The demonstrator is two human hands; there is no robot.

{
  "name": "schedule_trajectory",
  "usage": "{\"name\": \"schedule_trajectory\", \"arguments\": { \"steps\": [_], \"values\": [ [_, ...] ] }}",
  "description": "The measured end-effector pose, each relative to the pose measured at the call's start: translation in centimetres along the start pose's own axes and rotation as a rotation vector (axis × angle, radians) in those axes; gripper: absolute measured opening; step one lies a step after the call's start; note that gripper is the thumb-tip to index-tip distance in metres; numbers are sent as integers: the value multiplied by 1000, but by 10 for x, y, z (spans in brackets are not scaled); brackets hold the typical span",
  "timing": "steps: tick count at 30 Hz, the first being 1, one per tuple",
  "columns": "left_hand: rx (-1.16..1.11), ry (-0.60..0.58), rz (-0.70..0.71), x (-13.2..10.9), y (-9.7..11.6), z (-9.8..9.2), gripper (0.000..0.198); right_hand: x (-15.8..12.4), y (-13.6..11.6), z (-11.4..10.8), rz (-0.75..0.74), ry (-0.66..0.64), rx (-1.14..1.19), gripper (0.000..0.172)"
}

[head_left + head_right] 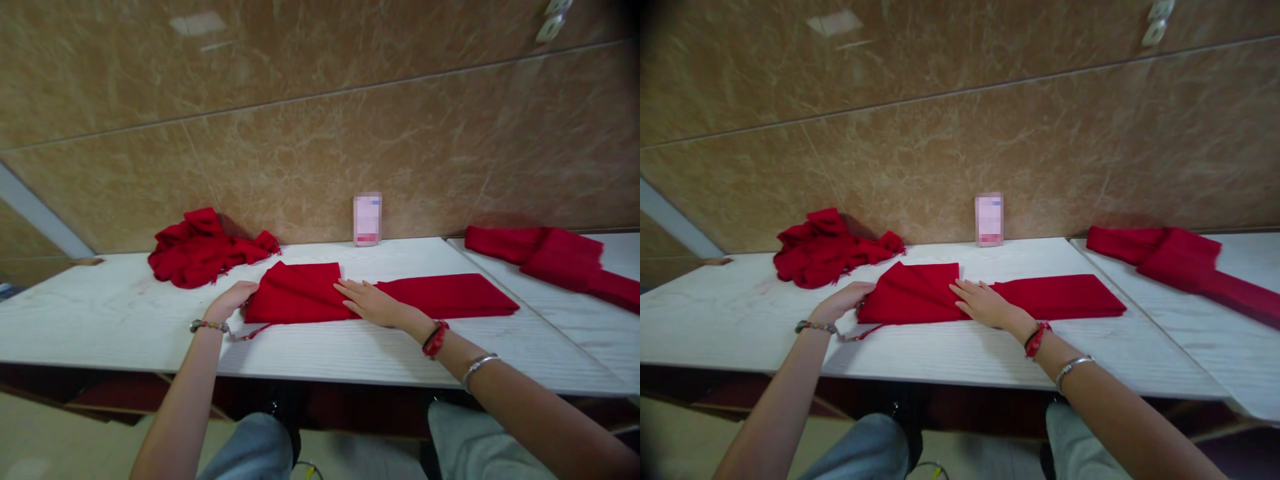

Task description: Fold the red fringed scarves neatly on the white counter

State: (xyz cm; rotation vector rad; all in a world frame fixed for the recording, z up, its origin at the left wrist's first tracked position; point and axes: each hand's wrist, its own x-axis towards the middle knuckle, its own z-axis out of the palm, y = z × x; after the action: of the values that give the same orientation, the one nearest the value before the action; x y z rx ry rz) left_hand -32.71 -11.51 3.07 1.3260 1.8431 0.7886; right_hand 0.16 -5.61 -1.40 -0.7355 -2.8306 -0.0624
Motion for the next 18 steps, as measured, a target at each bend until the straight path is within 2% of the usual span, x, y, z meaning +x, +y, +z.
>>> {"name": "schedule_trajectory", "arguments": {
  "steps": [2,5,10,15,18],
  "values": [
    [-108,-38,59,0,3,2,31,-1,0,2,-4,20,-30,45],
    [-231,-107,147,-5,12,4,43,-1,-3,3,3,36,-41,45],
    [-111,-87,167,-15,25,8,49,-2,-1,-7,46,60,-86,45],
    [-177,-57,39,-17,31,12,52,-24,21,-19,232,90,-205,47],
    [-128,-98,126,-15,33,18,52,-42,33,-16,295,15,-262,45]
  ]
}}
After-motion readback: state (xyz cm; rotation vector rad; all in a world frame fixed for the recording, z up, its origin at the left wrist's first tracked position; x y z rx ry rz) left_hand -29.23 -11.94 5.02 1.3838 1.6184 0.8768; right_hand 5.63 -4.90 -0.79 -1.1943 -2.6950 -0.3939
